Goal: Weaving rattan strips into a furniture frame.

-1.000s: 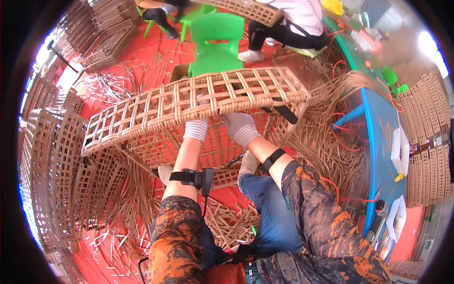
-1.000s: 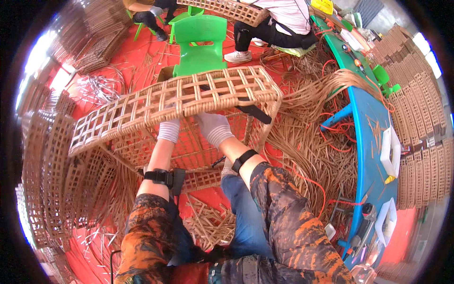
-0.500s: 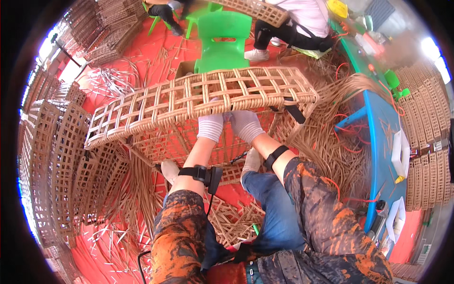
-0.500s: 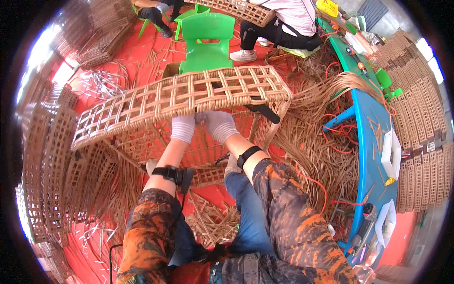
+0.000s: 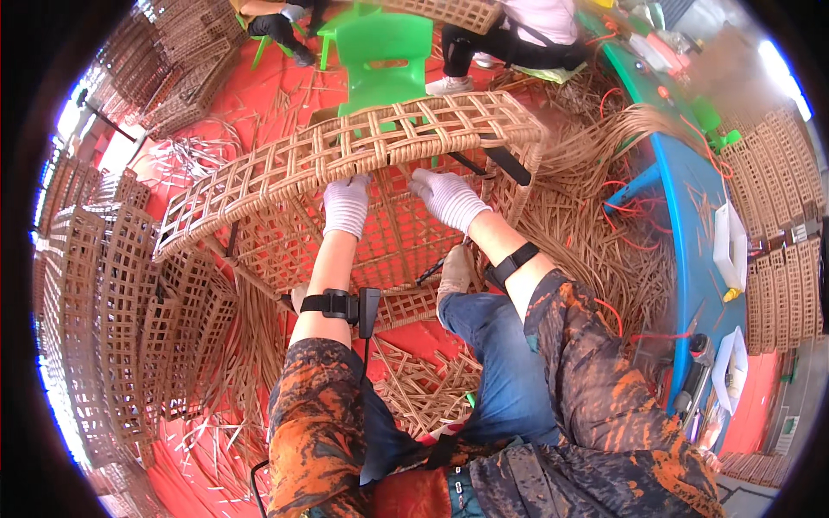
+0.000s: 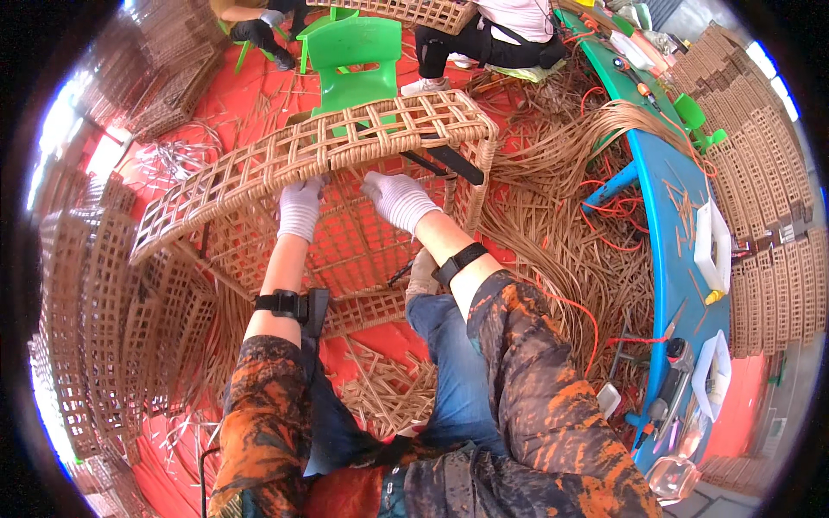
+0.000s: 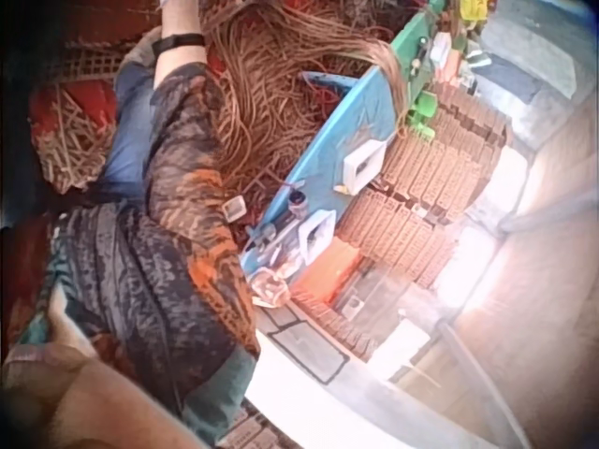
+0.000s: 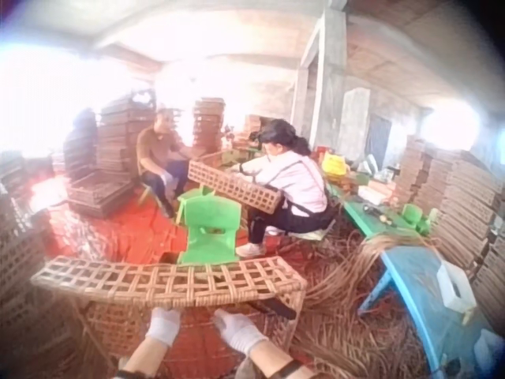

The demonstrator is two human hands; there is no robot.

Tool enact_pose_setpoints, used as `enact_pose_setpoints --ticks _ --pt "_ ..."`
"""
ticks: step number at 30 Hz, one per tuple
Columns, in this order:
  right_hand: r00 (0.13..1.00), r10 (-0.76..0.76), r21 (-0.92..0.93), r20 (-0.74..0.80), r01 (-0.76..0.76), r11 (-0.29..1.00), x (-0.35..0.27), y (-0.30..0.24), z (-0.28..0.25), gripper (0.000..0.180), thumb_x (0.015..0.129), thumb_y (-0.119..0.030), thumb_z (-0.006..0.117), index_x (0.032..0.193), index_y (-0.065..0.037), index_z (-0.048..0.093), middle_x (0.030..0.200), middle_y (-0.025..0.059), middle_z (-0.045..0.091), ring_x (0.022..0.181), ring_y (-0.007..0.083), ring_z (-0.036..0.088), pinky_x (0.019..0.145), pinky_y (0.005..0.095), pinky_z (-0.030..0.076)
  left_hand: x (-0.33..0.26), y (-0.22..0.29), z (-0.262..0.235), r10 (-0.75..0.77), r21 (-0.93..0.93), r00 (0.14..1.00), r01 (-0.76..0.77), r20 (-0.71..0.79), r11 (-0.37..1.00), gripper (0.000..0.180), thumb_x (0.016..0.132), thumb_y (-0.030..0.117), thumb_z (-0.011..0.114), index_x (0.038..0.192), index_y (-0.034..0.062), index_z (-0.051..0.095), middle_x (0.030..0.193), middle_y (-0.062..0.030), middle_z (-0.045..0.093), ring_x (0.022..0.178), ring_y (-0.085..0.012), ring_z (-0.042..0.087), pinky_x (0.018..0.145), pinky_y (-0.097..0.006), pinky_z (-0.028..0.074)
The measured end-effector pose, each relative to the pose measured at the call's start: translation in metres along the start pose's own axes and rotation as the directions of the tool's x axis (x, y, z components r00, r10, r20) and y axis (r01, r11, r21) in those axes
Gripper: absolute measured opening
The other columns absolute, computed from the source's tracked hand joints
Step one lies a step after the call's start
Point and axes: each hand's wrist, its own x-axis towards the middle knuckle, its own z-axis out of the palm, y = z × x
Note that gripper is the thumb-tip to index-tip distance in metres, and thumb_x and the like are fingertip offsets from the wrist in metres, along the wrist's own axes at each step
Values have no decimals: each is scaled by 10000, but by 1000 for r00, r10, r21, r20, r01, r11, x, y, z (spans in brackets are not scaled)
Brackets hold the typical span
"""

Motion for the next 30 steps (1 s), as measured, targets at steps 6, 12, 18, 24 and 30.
enact_pose_setpoints --ticks 6,12,18,24,30 --pt "1000 -21 219 6 19 976 -2 -5 -9 261 906 -285 467 921 -43 563 850 238 596 867 410 569 742 480 441 5 -4 4 -12 -256 996 34 86 966 267 839 250 568 695 29 612 602 -22 514 543 -130 429 520 -301 352" --pt "998 -44 162 48 36 986 -2 -8 -17 245 908 -255 459 924 -36 568 870 227 599 882 404 567 756 469 446 4 6 9 -12 -183 1000 14 14 983 284 812 250 592 658 13 563 576 -26 491 532 -138 430 515 -307 356" --pt "996 -72 155 52 63 986 0 -2 -12 246 917 -266 467 937 -39 559 863 222 592 869 411 553 745 446 440 35 -23 32 -23 -188 999 30 40 982 290 809 295 580 874 18 635 681 -98 582 612 -193 539 608 -328 432" --pt "996 -66 172 58 55 983 -2 1 -7 260 922 -277 451 945 -43 561 865 217 596 867 404 560 754 449 443 62 -38 41 638 693 769 -433 -50 576 314 867 277 509 1082 63 589 956 -114 656 923 -334 603 877 -429 443" --pt "990 -52 145 131 33 989 -3 2 -22 233 898 -236 471 1010 -68 587 929 198 610 891 381 578 783 442 464 47 -22 28 823 787 567 -512 10 343 217 900 207 444 980 68 591 785 -113 629 714 -289 615 621 -417 476"
